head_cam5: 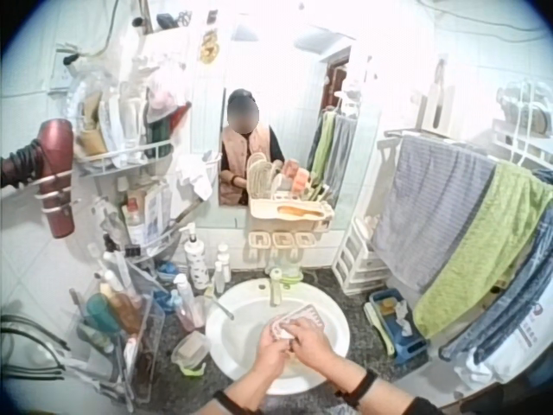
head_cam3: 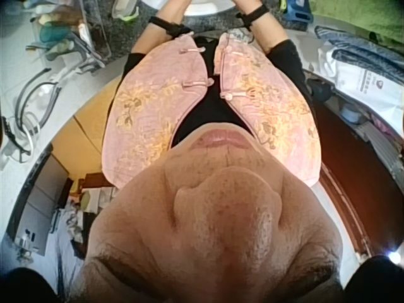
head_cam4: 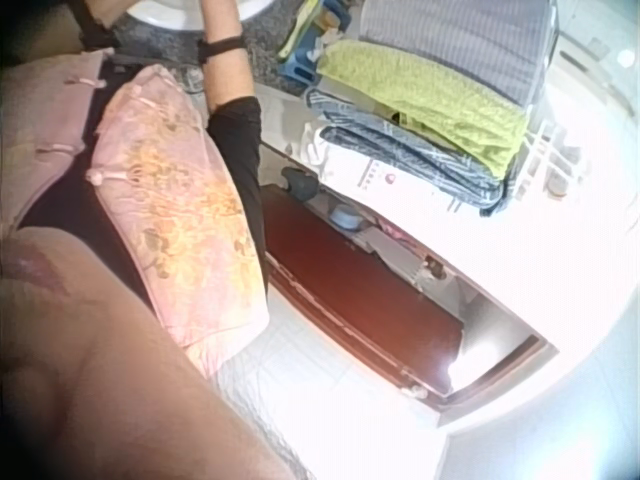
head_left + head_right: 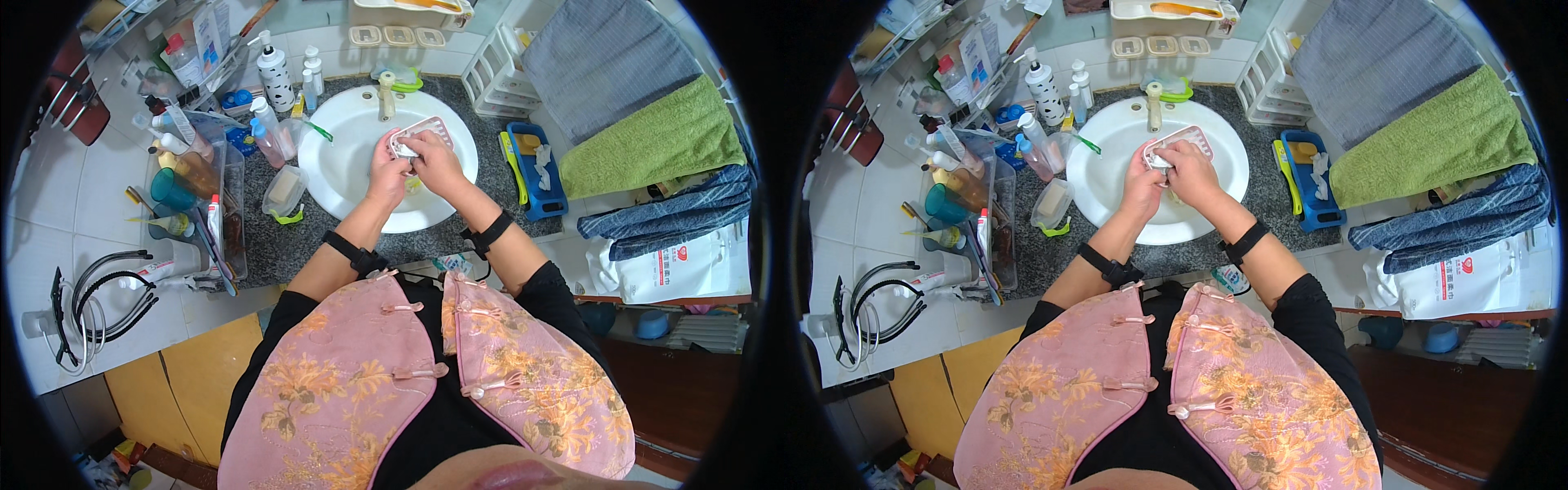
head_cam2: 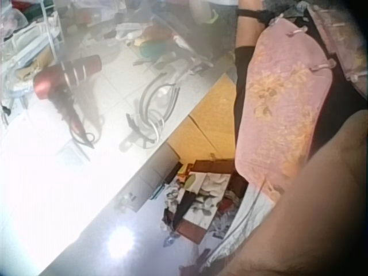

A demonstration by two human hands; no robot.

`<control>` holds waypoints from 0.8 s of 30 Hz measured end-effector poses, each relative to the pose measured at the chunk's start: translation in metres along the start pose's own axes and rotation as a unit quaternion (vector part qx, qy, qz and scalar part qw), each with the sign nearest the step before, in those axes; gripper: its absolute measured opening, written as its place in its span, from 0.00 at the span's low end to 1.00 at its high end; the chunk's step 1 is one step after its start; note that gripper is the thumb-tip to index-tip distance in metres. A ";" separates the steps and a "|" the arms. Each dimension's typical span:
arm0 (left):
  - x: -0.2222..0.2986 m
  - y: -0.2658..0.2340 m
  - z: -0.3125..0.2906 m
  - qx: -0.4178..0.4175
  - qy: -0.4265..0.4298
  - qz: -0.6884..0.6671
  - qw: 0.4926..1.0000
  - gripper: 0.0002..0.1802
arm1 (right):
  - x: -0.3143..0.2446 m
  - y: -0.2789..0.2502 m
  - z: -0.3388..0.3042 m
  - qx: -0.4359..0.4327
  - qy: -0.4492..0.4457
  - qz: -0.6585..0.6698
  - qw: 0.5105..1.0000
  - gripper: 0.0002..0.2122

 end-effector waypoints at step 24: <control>-0.020 -0.017 -0.004 0.028 -0.010 -0.034 0.999 0.27 | 0.058 0.031 -0.005 0.038 0.141 0.156 0.977 0.13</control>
Point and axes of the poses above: each hand's wrist, its own z-axis towards the middle knuckle, its own y-axis out of the palm, x = y × z, the point moved 9 cm from there along z, towards the middle knuckle, and after that the axes turned 1 degree about -x, right-handed, at the moved point
